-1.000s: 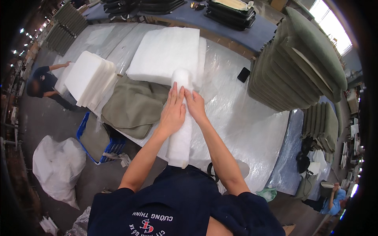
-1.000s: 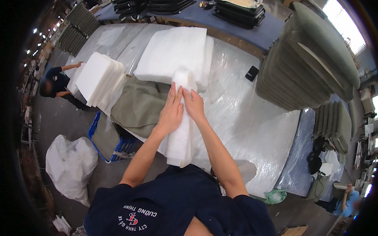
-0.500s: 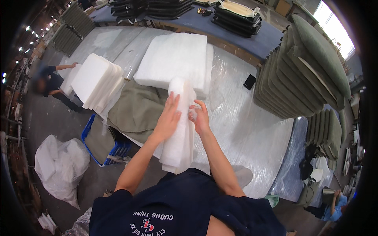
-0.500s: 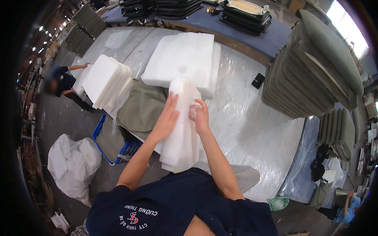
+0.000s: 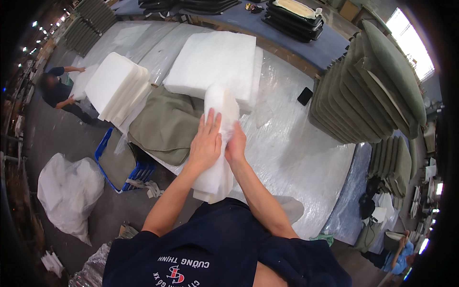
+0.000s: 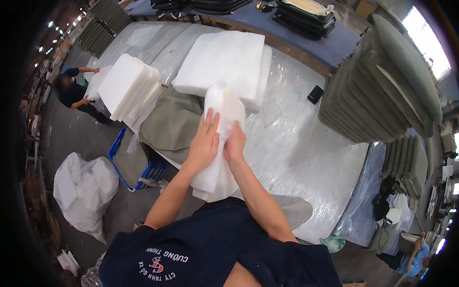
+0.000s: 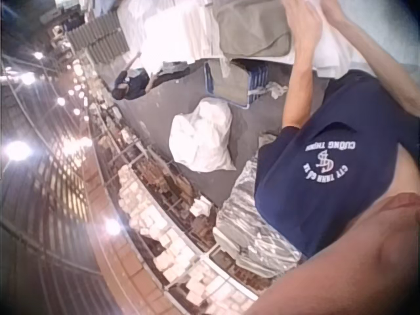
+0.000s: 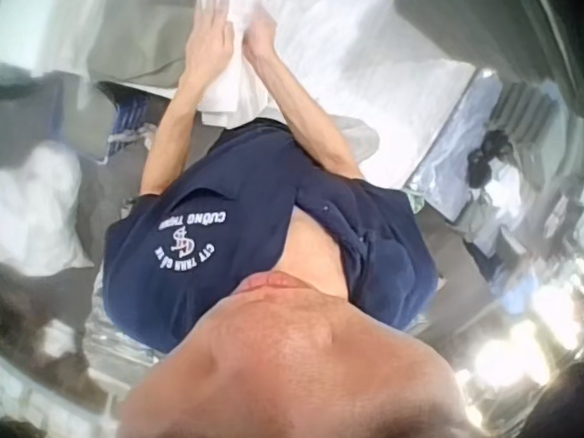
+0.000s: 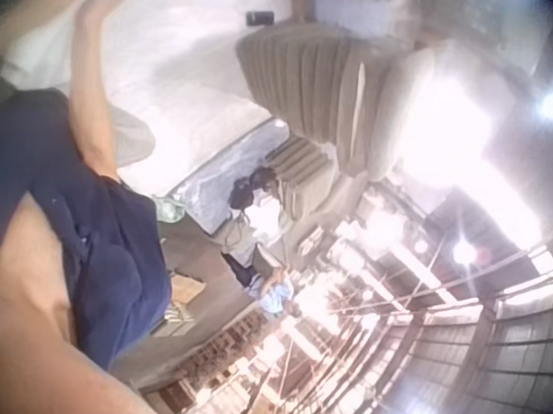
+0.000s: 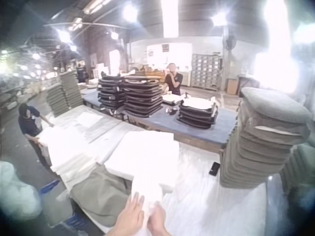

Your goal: The person rolls a white foam pad and inserts it into a green fabric pillow cover. The person then adjusts the cover to enclose the foam and places the finished pillow on a stack.

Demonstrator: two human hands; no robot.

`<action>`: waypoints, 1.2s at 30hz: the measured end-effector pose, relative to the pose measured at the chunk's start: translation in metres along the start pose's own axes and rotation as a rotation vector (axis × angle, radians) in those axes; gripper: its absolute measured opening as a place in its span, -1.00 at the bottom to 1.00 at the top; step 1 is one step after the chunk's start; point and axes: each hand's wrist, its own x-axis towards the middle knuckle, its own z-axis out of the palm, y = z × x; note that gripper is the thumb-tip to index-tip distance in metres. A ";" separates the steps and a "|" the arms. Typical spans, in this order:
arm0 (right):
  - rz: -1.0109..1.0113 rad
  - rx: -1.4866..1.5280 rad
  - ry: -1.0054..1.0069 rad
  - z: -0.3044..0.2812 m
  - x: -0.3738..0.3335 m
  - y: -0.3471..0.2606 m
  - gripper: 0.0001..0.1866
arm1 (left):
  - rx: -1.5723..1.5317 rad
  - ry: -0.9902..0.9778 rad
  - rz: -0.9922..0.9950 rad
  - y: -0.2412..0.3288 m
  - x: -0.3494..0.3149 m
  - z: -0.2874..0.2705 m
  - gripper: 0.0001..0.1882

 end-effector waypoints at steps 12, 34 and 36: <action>0.079 -0.713 -0.345 -0.002 -0.037 -0.053 -0.67 | -0.341 0.015 0.034 -0.051 -0.046 -0.010 -0.35; 0.033 -1.287 -0.493 0.044 -0.065 -0.044 -0.57 | -0.184 0.066 -0.192 -0.017 -0.093 -0.021 -0.31; -0.054 -1.457 -0.530 0.051 -0.066 -0.047 -0.55 | -0.115 0.065 -0.242 -0.010 -0.089 -0.022 -0.30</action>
